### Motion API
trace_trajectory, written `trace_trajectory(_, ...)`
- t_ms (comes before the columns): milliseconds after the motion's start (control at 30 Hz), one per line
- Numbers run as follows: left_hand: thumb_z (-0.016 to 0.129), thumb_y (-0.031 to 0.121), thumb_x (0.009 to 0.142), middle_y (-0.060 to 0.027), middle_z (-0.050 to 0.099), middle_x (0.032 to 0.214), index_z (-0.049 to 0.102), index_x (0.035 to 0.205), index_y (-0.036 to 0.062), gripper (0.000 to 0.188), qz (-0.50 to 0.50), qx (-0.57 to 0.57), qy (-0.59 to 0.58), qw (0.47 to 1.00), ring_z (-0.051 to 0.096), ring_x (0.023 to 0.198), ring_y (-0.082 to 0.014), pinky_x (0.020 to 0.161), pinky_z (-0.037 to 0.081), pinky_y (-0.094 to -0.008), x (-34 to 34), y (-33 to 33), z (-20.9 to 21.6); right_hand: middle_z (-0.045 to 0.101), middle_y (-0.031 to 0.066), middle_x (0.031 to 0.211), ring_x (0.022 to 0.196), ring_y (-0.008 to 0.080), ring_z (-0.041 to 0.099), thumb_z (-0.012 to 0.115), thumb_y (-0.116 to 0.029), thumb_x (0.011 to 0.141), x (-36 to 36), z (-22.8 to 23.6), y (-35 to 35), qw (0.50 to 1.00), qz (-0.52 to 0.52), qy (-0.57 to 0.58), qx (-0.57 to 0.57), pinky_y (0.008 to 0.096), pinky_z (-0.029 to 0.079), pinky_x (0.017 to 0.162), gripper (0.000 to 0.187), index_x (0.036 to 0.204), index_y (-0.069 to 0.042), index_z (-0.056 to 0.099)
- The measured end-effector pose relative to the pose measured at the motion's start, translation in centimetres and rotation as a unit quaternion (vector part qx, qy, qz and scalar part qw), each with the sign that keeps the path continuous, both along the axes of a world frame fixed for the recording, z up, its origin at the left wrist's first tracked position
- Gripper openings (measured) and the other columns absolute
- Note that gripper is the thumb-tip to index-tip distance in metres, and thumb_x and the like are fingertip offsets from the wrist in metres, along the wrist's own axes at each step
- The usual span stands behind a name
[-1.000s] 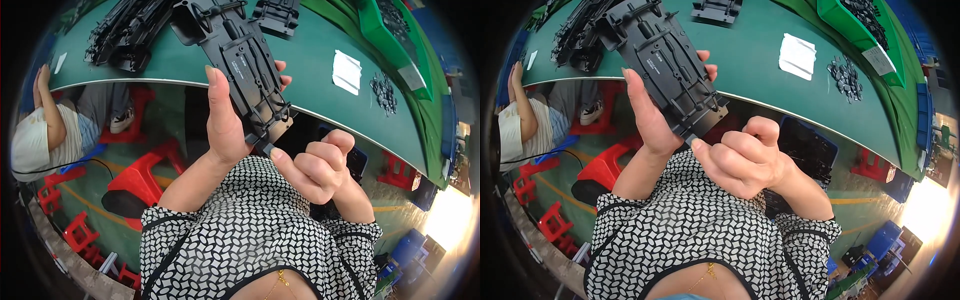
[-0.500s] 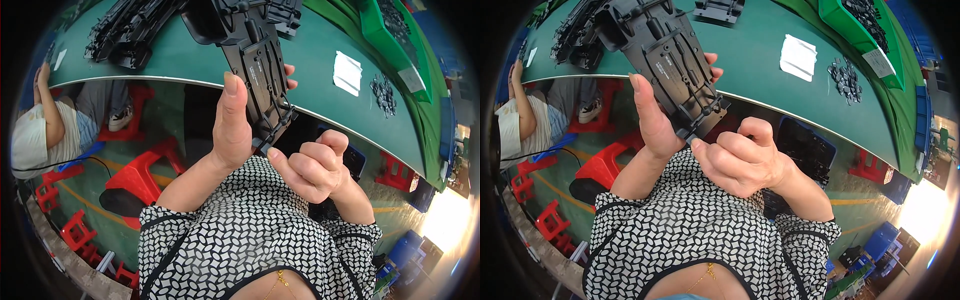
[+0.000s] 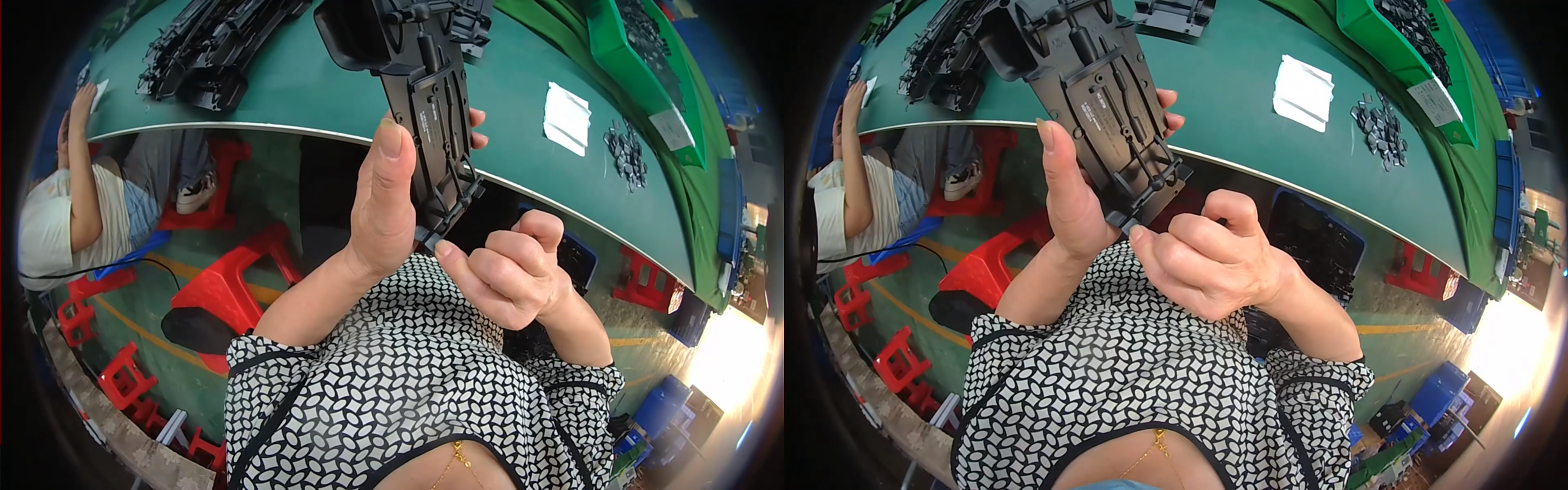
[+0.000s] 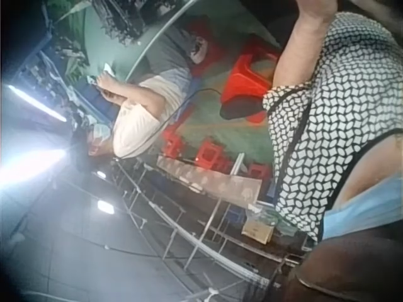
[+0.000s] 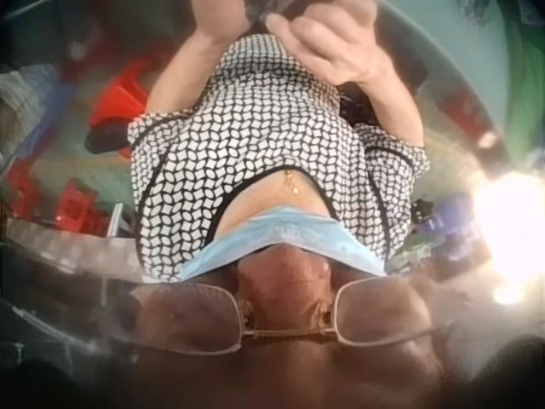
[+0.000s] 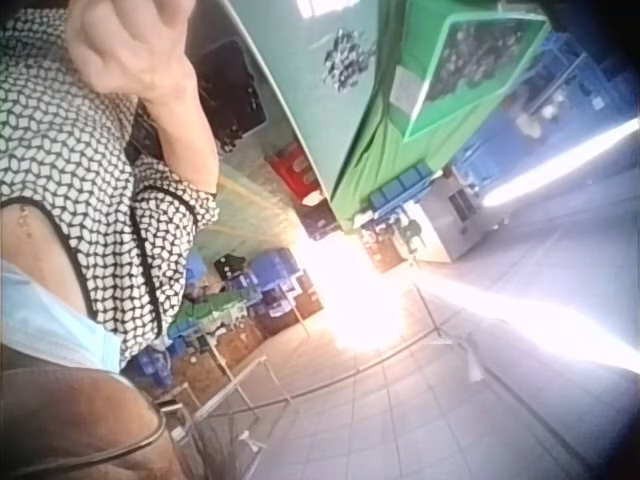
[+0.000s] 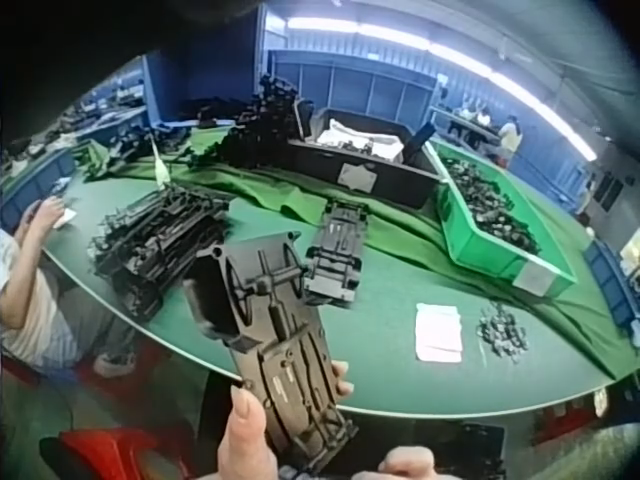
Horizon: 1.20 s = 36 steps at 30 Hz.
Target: The recorder is assembling small black plastic components by applying a lubricant or glue and fitting small gears or pins into a larger chassis at a factory workbench.
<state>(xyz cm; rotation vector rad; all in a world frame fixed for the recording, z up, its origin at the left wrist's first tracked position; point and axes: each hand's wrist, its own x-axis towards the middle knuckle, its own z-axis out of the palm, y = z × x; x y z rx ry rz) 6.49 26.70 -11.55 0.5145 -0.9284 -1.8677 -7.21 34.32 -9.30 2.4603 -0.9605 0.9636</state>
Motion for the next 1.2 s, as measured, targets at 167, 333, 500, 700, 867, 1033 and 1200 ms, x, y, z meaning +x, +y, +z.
trace_trajectory(167,0.030,0.074,0.089,-0.0151,0.054,0.126,0.042,0.133,-0.0013,0.088,0.002,-0.023,-0.007,1.000,0.054,0.110,-0.0228,0.093,0.046,-0.0348,-0.1,0.2,-0.1,0.044,-0.0030,0.077,0.075,0.0150,0.045,0.070,-0.016,0.052,0.0,-0.3,0.0,1.000,0.004,0.002,-0.006,0.0337,0.032,0.066,0.037,0.088,-0.007,0.074)
trace_trajectory(333,0.032,0.073,0.088,-0.0155,0.054,0.125,0.041,0.133,-0.0016,0.088,0.002,-0.020,-0.012,1.000,0.054,0.110,-0.0228,0.092,0.047,-0.0349,-0.1,0.5,0.2,0.044,-0.0029,0.077,0.074,0.0148,0.045,0.069,-0.018,0.052,0.0,-0.3,0.0,1.000,0.004,0.000,-0.010,0.0334,0.032,0.066,0.037,0.088,-0.008,0.074)
trace_trajectory(500,0.034,0.074,0.088,-0.0156,0.055,0.123,0.041,0.132,-0.0018,0.088,0.014,-0.026,-0.015,0.999,0.055,0.108,-0.0227,0.091,0.048,-0.0351,-0.1,0.5,0.5,0.044,-0.0029,0.078,0.074,0.0149,0.045,0.069,-0.018,0.052,0.1,-0.3,-0.2,1.000,0.004,-0.007,-0.009,0.0334,0.032,0.066,0.037,0.088,-0.008,0.074)
trace_trajectory(700,0.032,0.074,0.088,-0.0154,0.055,0.123,0.042,0.131,-0.0021,0.088,0.019,-0.023,-0.012,0.999,0.056,0.107,-0.0229,0.091,0.048,-0.0351,-0.2,0.3,0.8,0.054,-0.0028,0.081,0.075,0.0131,0.051,0.067,-0.015,0.057,0.1,-0.1,-0.4,1.000,0.001,-0.025,-0.016,0.0322,0.036,0.068,0.032,0.087,-0.005,0.070)
trace_trajectory(867,0.023,0.072,0.090,-0.0185,0.053,0.127,0.040,0.136,-0.0003,0.087,-0.039,0.063,0.126,0.989,0.058,0.107,-0.0280,0.094,0.048,-0.0393,0.3,-1.3,0.6,0.051,-0.0028,0.079,0.073,0.0140,0.050,0.069,-0.015,0.056,-0.4,0.3,-0.4,0.997,-0.013,-0.077,0.000,0.0324,0.037,0.069,0.036,0.091,-0.006,0.072)
trace_trajectory(1033,0.020,0.055,0.099,-0.0177,0.061,0.116,0.049,0.127,-0.0013,0.069,-0.039,0.102,0.029,0.994,0.063,0.101,-0.0303,0.086,0.053,-0.0412,2.4,-7.2,3.7,0.044,0.0010,0.079,0.069,0.0189,0.045,0.073,0.001,0.064,-2.6,0.1,0.4,0.987,-0.108,-0.115,0.036,0.0352,0.035,0.066,0.035,0.099,-0.007,0.068)
trace_trajectory(1200,0.047,0.032,0.099,-0.0090,0.065,0.113,0.057,0.120,0.0018,0.038,0.004,0.101,-0.076,0.992,0.065,0.098,-0.0216,0.087,0.053,-0.0371,2.2,-16.4,3.3,0.048,0.0004,0.079,0.071,0.0182,0.050,0.071,0.004,0.056,-3.0,-0.8,1.2,0.979,-0.145,-0.130,0.062,0.0359,0.037,0.073,0.042,0.097,-0.008,0.069)
